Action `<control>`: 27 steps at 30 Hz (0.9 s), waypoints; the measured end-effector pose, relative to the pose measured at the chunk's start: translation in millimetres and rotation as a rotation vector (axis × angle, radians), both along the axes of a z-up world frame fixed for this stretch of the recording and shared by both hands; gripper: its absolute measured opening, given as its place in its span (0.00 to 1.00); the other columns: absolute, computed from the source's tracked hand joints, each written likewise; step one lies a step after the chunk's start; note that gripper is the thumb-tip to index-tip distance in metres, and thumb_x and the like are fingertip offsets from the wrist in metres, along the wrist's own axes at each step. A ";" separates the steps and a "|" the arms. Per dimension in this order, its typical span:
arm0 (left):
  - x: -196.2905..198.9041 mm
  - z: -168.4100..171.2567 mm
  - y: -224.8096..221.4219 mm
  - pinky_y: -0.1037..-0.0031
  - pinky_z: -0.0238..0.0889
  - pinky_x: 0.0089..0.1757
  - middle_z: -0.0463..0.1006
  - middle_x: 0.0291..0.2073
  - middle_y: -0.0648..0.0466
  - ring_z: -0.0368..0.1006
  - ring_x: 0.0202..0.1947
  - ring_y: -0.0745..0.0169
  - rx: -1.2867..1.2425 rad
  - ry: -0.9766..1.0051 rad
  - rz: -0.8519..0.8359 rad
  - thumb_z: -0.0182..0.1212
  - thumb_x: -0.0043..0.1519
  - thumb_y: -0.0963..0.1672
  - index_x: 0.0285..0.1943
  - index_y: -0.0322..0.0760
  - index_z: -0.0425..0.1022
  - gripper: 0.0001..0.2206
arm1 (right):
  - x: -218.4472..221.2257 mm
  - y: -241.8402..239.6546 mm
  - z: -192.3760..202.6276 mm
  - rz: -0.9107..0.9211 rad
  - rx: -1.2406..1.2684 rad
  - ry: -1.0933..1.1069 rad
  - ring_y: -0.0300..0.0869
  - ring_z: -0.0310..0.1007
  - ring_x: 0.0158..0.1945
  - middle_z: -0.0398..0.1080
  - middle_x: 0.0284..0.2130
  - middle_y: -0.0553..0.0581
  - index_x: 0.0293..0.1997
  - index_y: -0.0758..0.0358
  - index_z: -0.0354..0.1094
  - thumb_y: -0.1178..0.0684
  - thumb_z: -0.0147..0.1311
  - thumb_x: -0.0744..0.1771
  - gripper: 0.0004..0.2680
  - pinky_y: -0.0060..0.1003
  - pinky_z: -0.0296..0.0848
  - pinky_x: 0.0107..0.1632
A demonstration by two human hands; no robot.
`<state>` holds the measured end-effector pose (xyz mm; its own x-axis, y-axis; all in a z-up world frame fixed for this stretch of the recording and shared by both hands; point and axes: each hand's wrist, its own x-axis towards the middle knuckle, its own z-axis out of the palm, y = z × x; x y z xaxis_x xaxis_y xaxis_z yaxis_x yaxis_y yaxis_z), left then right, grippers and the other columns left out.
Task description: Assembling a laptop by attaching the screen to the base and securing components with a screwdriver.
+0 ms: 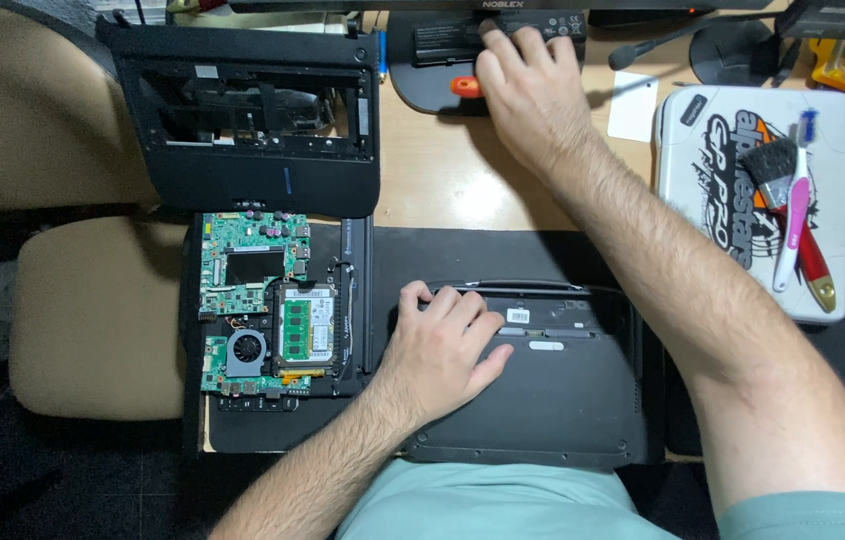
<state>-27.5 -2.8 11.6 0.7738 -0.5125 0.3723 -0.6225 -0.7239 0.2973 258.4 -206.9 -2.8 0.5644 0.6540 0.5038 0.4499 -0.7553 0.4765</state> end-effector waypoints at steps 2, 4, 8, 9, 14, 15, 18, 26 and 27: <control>0.6 1.2 -0.3 0.48 0.60 0.54 0.84 0.46 0.56 0.76 0.46 0.52 0.010 -0.006 -0.005 0.78 0.70 0.54 0.53 0.47 0.88 0.14 | -25.0 1.1 8.5 -0.016 0.000 0.064 0.46 0.78 0.53 0.81 0.57 0.52 0.53 0.51 0.75 0.45 0.56 0.79 0.06 0.46 0.72 0.50; 0.5 3.7 -0.4 0.48 0.60 0.54 0.84 0.46 0.56 0.77 0.46 0.52 0.022 -0.013 -0.012 0.77 0.70 0.54 0.53 0.47 0.88 0.14 | -61.1 -3.2 27.8 -0.035 0.003 0.128 0.46 0.77 0.47 0.79 0.43 0.51 0.51 0.51 0.72 0.39 0.56 0.80 0.11 0.46 0.72 0.46; 0.4 -1.4 2.5 0.45 0.60 0.57 0.81 0.45 0.56 0.78 0.48 0.52 -0.005 0.018 -0.027 0.72 0.74 0.53 0.52 0.46 0.87 0.12 | -150.9 -30.3 77.8 -0.012 0.420 0.688 0.67 0.78 0.33 0.73 0.28 0.65 0.49 0.62 0.66 0.45 0.55 0.79 0.11 0.61 0.71 0.36; 0.9 -5.3 2.7 0.44 0.60 0.61 0.78 0.43 0.56 0.80 0.49 0.54 -0.025 0.077 -0.038 0.66 0.77 0.53 0.52 0.47 0.86 0.12 | -173.2 -40.7 88.0 -0.087 0.528 0.828 0.78 0.80 0.32 0.71 0.24 0.70 0.51 0.62 0.68 0.41 0.55 0.79 0.13 0.67 0.73 0.39; -5.4 -12.4 12.4 0.52 0.62 0.62 0.80 0.42 0.61 0.81 0.49 0.58 -0.050 0.008 -0.015 0.64 0.79 0.49 0.54 0.52 0.86 0.06 | -248.2 -103.4 76.0 -0.074 0.863 1.000 0.67 0.81 0.33 0.73 0.27 0.67 0.54 0.61 0.69 0.42 0.47 0.79 0.13 0.56 0.76 0.41; -6.9 -13.8 14.7 0.53 0.63 0.64 0.82 0.43 0.62 0.82 0.50 0.59 -0.056 -0.003 -0.014 0.65 0.79 0.48 0.57 0.54 0.86 0.05 | -259.9 -116.6 69.9 -0.031 0.988 1.025 0.61 0.81 0.34 0.73 0.30 0.67 0.56 0.64 0.70 0.42 0.42 0.80 0.15 0.54 0.76 0.42; -27.9 -18.9 18.8 0.48 0.62 0.73 0.86 0.53 0.58 0.84 0.61 0.55 -0.152 0.090 0.008 0.72 0.76 0.49 0.62 0.50 0.87 0.09 | -313.3 -142.9 44.6 0.021 1.199 1.011 0.46 0.72 0.34 0.69 0.31 0.56 0.51 0.59 0.65 0.45 0.41 0.80 0.11 0.45 0.74 0.41; -69.9 -13.6 15.0 0.26 0.49 0.80 0.71 0.82 0.36 0.60 0.87 0.23 -0.296 0.201 0.078 0.76 0.73 0.44 0.77 0.35 0.78 0.23 | -388.3 -159.6 -23.7 0.192 1.587 0.966 0.45 0.64 0.44 0.59 0.39 0.54 0.49 0.55 0.62 0.46 0.38 0.80 0.09 0.42 0.70 0.50; -71.6 -12.9 15.7 0.24 0.48 0.80 0.63 0.87 0.32 0.52 0.90 0.17 -0.350 0.180 0.119 0.79 0.71 0.43 0.80 0.33 0.74 0.28 | -392.8 -155.3 -26.3 0.169 1.584 0.953 0.45 0.63 0.46 0.60 0.41 0.54 0.50 0.56 0.63 0.46 0.38 0.79 0.10 0.44 0.70 0.52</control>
